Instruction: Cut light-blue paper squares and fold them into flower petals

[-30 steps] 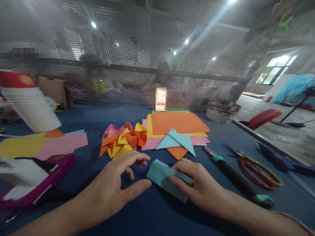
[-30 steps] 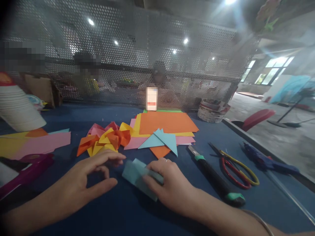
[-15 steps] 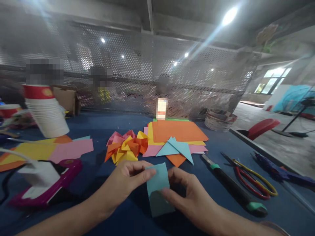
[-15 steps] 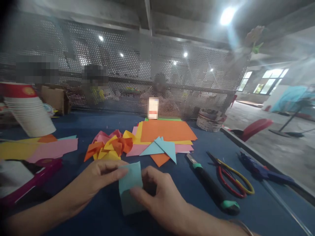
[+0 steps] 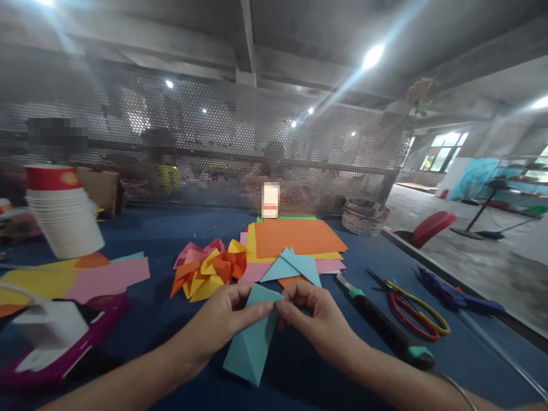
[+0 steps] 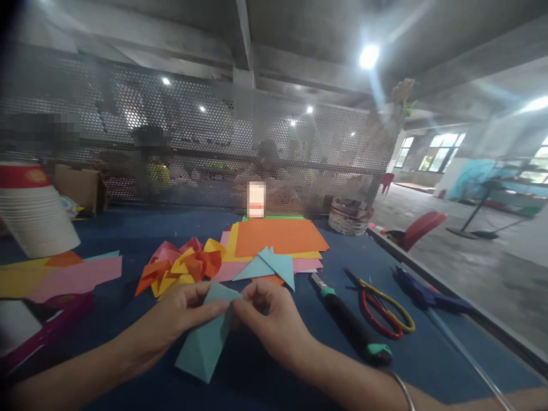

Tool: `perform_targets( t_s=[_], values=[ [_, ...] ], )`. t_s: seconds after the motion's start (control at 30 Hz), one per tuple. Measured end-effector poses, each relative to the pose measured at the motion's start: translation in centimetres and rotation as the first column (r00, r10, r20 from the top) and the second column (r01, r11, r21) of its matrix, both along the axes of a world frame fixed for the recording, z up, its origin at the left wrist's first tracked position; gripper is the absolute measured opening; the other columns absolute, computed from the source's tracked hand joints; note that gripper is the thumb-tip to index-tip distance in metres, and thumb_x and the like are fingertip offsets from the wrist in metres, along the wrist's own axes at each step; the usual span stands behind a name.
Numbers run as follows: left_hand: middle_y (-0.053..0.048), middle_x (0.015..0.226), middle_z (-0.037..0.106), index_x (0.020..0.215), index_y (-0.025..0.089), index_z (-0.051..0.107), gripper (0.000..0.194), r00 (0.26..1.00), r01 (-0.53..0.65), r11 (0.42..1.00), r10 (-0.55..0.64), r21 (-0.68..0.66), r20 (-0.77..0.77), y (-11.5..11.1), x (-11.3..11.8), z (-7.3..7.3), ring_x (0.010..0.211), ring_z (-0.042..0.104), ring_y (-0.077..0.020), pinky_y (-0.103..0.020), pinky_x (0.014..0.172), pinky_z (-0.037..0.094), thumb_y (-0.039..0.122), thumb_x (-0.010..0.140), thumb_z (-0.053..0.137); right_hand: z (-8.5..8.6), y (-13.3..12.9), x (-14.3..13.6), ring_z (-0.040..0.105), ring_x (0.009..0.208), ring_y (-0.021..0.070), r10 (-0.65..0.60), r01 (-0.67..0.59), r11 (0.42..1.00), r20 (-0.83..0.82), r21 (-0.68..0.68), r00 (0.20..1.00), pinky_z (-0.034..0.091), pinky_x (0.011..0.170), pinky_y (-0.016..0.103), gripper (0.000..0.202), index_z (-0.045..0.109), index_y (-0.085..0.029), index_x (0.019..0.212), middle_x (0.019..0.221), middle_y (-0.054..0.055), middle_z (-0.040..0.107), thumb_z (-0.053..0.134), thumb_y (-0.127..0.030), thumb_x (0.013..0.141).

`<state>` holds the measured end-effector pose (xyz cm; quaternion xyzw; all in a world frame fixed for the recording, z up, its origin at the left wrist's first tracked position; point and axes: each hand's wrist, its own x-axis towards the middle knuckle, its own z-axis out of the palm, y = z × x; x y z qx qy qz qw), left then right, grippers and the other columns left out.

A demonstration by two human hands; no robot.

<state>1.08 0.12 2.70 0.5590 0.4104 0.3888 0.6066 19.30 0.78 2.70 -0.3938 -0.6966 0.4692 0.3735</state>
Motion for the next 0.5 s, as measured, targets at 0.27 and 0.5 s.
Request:
perform_targets(
  t_s=[0.27, 0.5],
  values=[
    [-0.003, 0.072, 0.070, 0.079, 0.013, 0.068, 0.032, 0.995, -0.060, 0.995, 0.066, -0.078, 0.079, -0.1, -0.4, -0.5, 0.062, 0.061, -0.0150, -0.024, 0.060, 0.046, 0.042, 0.068, 0.076, 0.7, -0.1, 0.8, 0.055, 0.071, 0.0128, -0.014, -0.034, 0.980, 0.238, 0.196, 0.971, 0.042, 0.064, 0.024, 0.019, 0.057, -0.017, 0.087, 0.078, 0.001, 0.061, 0.051, -0.034, 0.089],
    [-0.006, 0.076, 0.072, 0.082, 0.014, 0.070, 0.026, 0.989, -0.046, 0.985, 0.069, -0.168, 0.132, -0.2, -1.8, -0.2, 0.064, 0.064, -0.0158, -0.025, 0.062, 0.050, 0.036, 0.071, 0.076, 2.3, 0.6, 12.9, 0.058, 0.091, 0.0252, -0.565, 0.044, 0.776, 0.664, 0.629, 0.490, 0.043, 0.082, 0.040, 0.023, 0.060, -0.017, 0.099, 0.100, 0.012, 0.060, 0.042, -0.024, 0.087]
  ],
)
